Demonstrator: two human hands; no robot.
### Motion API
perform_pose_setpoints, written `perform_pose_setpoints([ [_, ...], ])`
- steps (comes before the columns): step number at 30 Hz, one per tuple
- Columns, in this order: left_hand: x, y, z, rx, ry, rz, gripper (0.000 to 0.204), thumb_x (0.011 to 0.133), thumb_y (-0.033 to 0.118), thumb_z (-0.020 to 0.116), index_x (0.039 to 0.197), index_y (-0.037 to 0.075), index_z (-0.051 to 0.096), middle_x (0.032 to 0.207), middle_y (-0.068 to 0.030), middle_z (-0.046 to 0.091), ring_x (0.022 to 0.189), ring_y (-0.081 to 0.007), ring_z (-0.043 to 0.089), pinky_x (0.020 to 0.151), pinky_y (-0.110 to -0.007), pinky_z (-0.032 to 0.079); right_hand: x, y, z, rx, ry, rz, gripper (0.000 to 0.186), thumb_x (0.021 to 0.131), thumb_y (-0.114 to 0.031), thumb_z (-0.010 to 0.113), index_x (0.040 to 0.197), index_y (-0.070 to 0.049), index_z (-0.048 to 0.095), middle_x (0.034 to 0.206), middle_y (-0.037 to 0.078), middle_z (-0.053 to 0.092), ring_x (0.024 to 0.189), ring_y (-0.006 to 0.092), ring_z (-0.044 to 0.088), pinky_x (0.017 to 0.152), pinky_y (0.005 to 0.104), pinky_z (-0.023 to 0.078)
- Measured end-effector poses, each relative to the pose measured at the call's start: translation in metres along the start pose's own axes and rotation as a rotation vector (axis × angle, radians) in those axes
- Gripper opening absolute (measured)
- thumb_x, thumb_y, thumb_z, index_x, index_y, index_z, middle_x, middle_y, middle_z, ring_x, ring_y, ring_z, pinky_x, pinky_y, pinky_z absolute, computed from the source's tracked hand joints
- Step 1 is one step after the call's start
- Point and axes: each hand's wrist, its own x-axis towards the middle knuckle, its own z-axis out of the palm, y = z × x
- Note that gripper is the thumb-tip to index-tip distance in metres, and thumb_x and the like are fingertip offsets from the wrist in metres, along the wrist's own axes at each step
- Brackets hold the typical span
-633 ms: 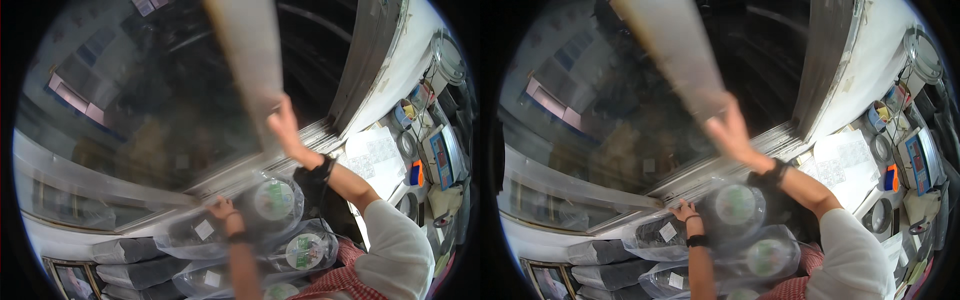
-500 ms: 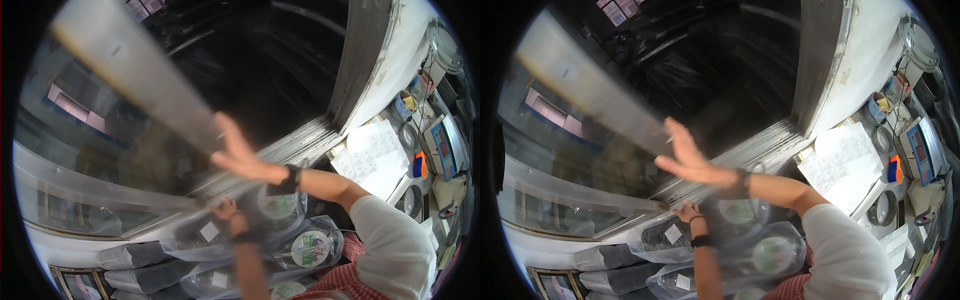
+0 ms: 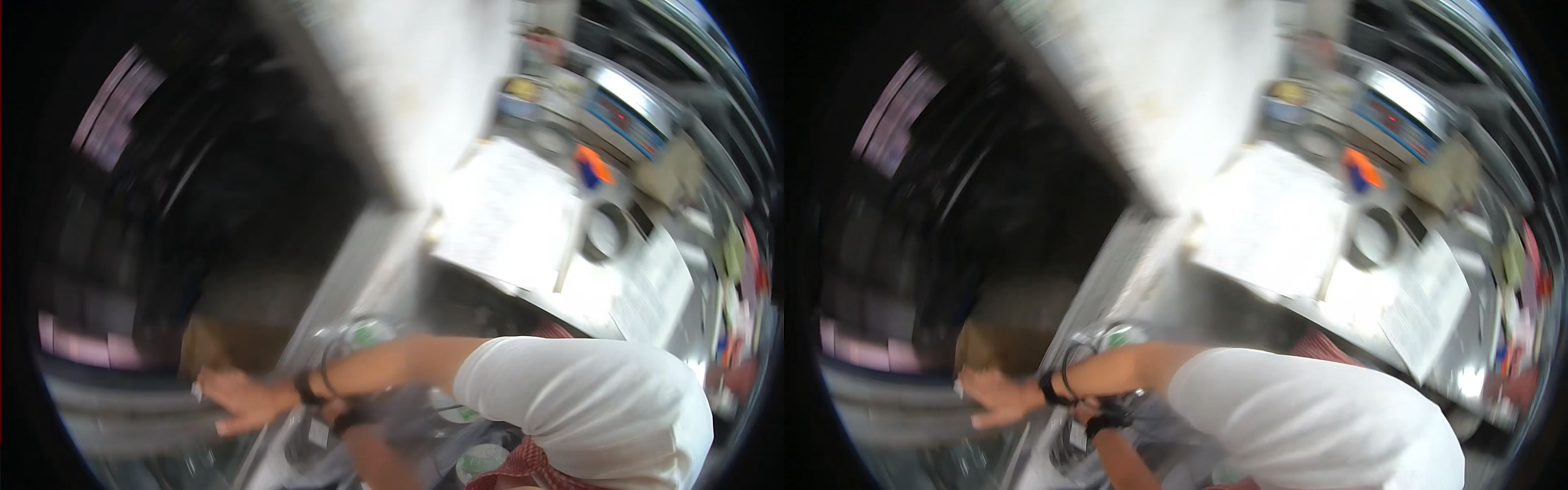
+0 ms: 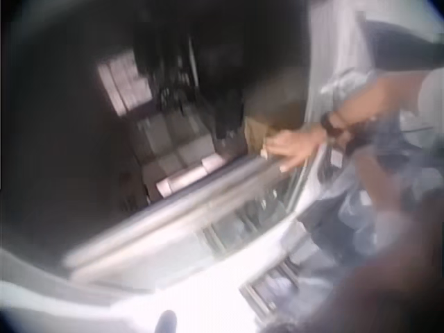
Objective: The person places items into plastic bags and seals the bags using a tape dispenser by hand.
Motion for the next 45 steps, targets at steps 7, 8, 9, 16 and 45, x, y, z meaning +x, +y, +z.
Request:
perform_pose_setpoints([
  [7, -0.147, 0.069, 0.004, 0.217, -0.625, 0.235, 0.062, 0.090, 0.008, 0.062, 0.144, 0.007, 0.033, 0.135, -0.0189, 0.049, 0.119, -0.0275, 0.051, 0.093, -0.040, 0.050, -0.231, -0.182, -0.131, -0.026, 0.355, -0.092, 0.069, 0.094, -0.043, 0.057, 0.144, -0.003, 0.032, 0.141, 0.022, 0.031, 0.111, 0.0341, 0.054, 0.091, 0.0400, 0.047],
  [8, -0.164, 0.078, -0.001, 0.243, -0.694, 0.268, 0.061, 0.090, 0.008, 0.062, 0.144, 0.007, 0.033, 0.134, -0.0191, 0.049, 0.119, -0.0276, 0.051, 0.093, -0.040, 0.050, -0.269, -0.204, -0.140, -0.038, 0.337, -0.077, 0.078, 0.092, -0.044, 0.054, 0.145, 0.005, 0.023, 0.139, 0.028, 0.029, 0.125, 0.0420, 0.039, 0.102, 0.0451, 0.035],
  [9, -0.185, 0.086, -0.007, 0.252, -0.767, 0.288, 0.061, 0.090, 0.008, 0.062, 0.144, 0.006, 0.033, 0.134, -0.0192, 0.049, 0.119, -0.0278, 0.051, 0.093, -0.040, 0.050, -0.305, -0.233, -0.145, -0.081, 0.388, -0.074, 0.078, 0.092, -0.044, 0.054, 0.145, 0.005, 0.023, 0.139, 0.028, 0.029, 0.125, 0.0420, 0.039, 0.102, 0.0451, 0.035],
  [16, -0.356, 0.103, -0.050, 0.336, -1.206, 0.336, 0.058, 0.091, 0.009, 0.060, 0.142, 0.005, 0.034, 0.133, -0.0203, 0.050, 0.118, -0.0290, 0.052, 0.094, -0.040, 0.050, -0.575, -0.459, -0.104, -0.575, 0.806, 0.228, 0.054, 0.092, -0.031, 0.059, 0.129, 0.001, 0.038, 0.124, 0.020, 0.042, 0.098, 0.0304, 0.061, 0.085, 0.0380, 0.049],
  [45, -0.769, 0.174, -0.150, 0.667, -1.297, 0.332, 0.036, 0.095, 0.009, 0.054, 0.128, -0.003, 0.047, 0.114, -0.0196, 0.060, 0.101, -0.0287, 0.062, 0.090, -0.038, 0.051, -1.463, -0.737, -0.175, -1.258, 1.735, 2.215, 0.024, 0.080, -0.022, 0.066, 0.094, -0.002, 0.063, 0.090, 0.015, 0.067, 0.086, 0.0339, 0.064, 0.080, 0.0441, 0.048],
])
